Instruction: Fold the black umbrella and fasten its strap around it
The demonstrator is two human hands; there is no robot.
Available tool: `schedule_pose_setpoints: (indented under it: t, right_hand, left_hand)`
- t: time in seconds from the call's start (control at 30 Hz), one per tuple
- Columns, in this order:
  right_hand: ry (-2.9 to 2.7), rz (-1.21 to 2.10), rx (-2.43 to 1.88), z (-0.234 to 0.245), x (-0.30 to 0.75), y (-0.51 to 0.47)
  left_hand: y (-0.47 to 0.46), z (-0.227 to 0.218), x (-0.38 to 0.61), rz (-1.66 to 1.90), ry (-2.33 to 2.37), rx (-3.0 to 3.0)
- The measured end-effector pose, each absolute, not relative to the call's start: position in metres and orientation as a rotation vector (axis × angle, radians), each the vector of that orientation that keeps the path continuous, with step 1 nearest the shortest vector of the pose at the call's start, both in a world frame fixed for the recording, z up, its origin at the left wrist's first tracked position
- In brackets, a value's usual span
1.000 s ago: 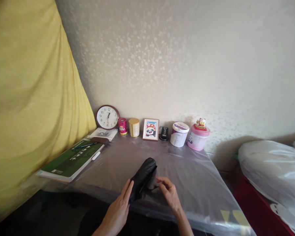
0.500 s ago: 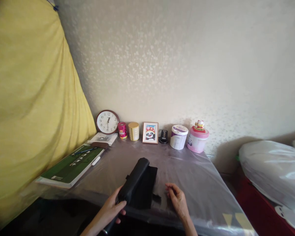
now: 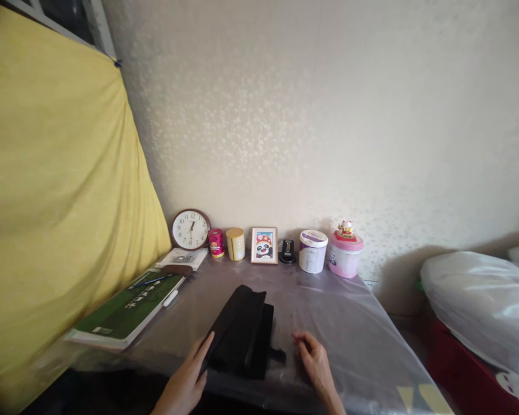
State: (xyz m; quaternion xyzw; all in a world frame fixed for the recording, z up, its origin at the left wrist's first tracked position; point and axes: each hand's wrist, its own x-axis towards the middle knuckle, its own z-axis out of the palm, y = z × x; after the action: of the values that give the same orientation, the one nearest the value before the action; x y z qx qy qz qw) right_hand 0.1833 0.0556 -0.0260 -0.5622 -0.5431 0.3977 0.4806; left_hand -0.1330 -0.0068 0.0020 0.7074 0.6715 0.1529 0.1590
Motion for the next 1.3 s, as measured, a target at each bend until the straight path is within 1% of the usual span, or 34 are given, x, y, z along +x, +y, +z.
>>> schedule_pose_setpoints:
  t: [0.07,0.23,0.4,0.53,0.73,0.83,0.9,1.0,1.1,1.2,1.3]
  right_hand:
    - [-1.345,0.961,-1.358,-0.031,0.185,0.058]
    - [-1.392,0.903,-1.376,-0.035,0.188,0.060]
    - [-1.448,0.848,-1.386,-0.030,0.187,0.056]
    - [-1.465,0.816,-1.363,-0.030,0.188,0.056]
    - [-1.503,0.802,-1.377,-0.036,0.189,0.058]
    - [-1.523,0.796,-1.378,-0.037,0.189,0.058]
    - [-1.537,0.798,-1.382,-0.036,0.189,0.058]
    - [-1.540,0.787,-1.383,-0.033,0.188,0.057]
    - [-1.537,0.760,-1.365,-0.029,0.187,0.055]
    - [-1.547,0.734,-1.342,-0.027,0.187,0.053]
    - [-1.562,0.736,-1.362,-0.023,0.186,0.050]
  left_hand:
    - [-0.001,0.003,-0.142,0.484,1.891,1.968]
    - [0.001,0.012,-0.140,0.339,2.107,2.008]
    - [0.004,0.010,-0.134,0.204,2.106,2.082]
    - [0.010,0.002,-0.142,0.306,2.043,2.106]
    - [0.014,-0.002,-0.150,0.275,2.044,2.075]
    - [0.017,0.001,-0.153,0.355,2.009,2.023]
    - [0.016,0.007,-0.154,0.517,1.926,1.923]
    - [0.011,0.019,-0.152,0.771,1.686,1.492]
    - [0.004,0.026,-0.145,0.837,1.453,1.197]
    - [0.002,0.029,-0.136,0.843,1.344,1.180]
    - [0.001,0.033,-0.126,0.818,1.473,1.441]
